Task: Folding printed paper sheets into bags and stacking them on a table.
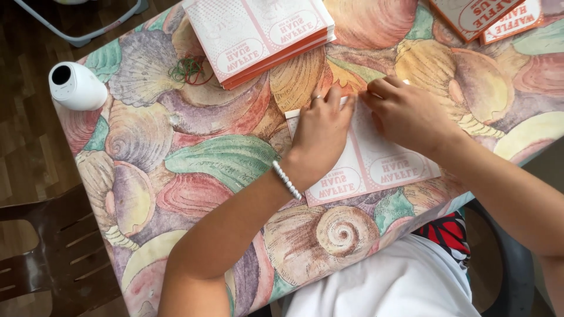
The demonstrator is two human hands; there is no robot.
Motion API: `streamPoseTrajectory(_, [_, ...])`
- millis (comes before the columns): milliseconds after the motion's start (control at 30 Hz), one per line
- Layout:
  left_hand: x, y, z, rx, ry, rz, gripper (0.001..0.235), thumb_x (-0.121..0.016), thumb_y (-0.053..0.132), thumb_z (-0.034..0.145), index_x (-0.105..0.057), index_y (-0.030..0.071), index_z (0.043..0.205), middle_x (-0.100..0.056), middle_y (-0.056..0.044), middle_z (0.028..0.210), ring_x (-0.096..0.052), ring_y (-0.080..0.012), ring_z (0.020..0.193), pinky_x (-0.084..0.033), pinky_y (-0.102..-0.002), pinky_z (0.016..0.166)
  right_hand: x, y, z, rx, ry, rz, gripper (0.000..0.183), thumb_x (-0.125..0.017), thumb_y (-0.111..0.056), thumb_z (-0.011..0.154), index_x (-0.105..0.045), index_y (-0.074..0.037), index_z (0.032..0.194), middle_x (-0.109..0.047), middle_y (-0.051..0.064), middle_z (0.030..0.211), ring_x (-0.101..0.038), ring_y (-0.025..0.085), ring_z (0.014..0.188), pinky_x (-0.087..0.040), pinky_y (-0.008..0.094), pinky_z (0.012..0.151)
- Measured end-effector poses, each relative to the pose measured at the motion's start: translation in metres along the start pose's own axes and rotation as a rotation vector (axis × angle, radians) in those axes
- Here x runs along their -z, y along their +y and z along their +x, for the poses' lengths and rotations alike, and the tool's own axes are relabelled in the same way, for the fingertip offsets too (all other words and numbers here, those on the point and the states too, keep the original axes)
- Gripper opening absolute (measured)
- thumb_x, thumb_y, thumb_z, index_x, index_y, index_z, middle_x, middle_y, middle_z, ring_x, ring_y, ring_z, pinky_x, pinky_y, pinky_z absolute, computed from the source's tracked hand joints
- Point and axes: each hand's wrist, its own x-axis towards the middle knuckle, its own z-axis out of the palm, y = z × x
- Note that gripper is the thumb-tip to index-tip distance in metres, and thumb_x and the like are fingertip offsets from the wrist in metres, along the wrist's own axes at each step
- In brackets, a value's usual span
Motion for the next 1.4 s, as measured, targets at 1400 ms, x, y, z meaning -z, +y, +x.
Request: streamPoseTrajectory(1400, [0.003, -0.021, 0.079, 0.257, -0.639, -0.551, 0.021, -0.083, 0.034, 0.083, -0.069, 0.025, 0.095, -0.073, 0.004, 0.093, -0.069, -0.0165, 0.086, -0.051, -0.035, 0.067, 0.013, 0.054, -0.046, -0.739, 0.398, 0.612, 0.021, -0.065, -0.007, 0.114, -0.075, 0.006, 0.127, -0.072, 0.016, 0.110, -0.064, 0.020, 0.090, -0.055, 0.033, 0.072])
